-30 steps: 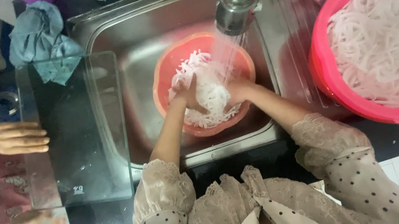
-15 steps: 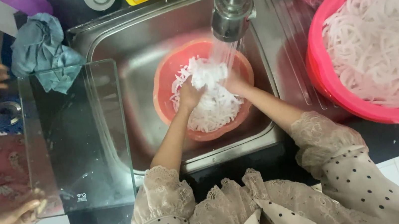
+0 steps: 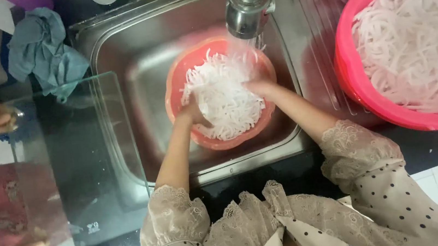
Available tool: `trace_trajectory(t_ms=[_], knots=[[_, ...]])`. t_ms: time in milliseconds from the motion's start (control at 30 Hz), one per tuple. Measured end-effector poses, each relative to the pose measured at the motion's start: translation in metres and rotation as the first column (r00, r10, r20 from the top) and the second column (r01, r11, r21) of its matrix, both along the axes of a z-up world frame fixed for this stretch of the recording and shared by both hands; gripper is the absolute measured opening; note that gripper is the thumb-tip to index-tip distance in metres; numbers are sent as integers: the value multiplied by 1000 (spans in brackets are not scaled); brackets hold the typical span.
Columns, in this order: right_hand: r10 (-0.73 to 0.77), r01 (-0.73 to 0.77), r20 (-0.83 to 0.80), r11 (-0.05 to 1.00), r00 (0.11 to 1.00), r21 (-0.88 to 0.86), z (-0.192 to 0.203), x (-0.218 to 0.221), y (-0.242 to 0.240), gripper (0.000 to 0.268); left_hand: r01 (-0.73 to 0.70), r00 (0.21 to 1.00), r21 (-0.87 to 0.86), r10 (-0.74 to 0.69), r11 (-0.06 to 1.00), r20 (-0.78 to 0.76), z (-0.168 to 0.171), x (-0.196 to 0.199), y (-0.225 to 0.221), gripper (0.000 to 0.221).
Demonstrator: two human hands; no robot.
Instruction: Washing shredded food in a bowl under a running faucet in a sink, while another person wipes a cutting board nearby.
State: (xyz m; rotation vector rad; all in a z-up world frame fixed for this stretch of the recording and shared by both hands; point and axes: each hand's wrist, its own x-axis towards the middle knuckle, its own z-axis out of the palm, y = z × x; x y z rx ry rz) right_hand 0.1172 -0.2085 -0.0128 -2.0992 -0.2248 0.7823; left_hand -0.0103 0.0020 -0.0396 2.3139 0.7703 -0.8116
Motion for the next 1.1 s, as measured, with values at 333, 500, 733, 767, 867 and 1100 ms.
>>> trace_trajectory(t_ms=[333,500,733,767,867,1100], knots=[[-126,102,-386,991,914,-83,-86,-25,21,137,-135,989,-508,146,851,-19,25,-5,-50,145],[-116,152,-470,988,875,40,-54,-28,24,146,-262,878,-758,474,598,71,-31,3,-41,140],[262,-218,396,964,880,-153,-101,-3,11,62,-290,881,-386,402,876,250,15,30,-31,88],[375,-245,423,912,825,-330,-126,4,8,58,-291,877,-317,384,903,288,7,32,-26,71],[569,-480,90,759,818,-440,-9,11,2,86,-145,899,-230,225,962,376,25,31,-37,60],[679,-468,305,701,668,-538,35,13,1,32,85,955,165,-128,983,266,37,36,-66,54]])
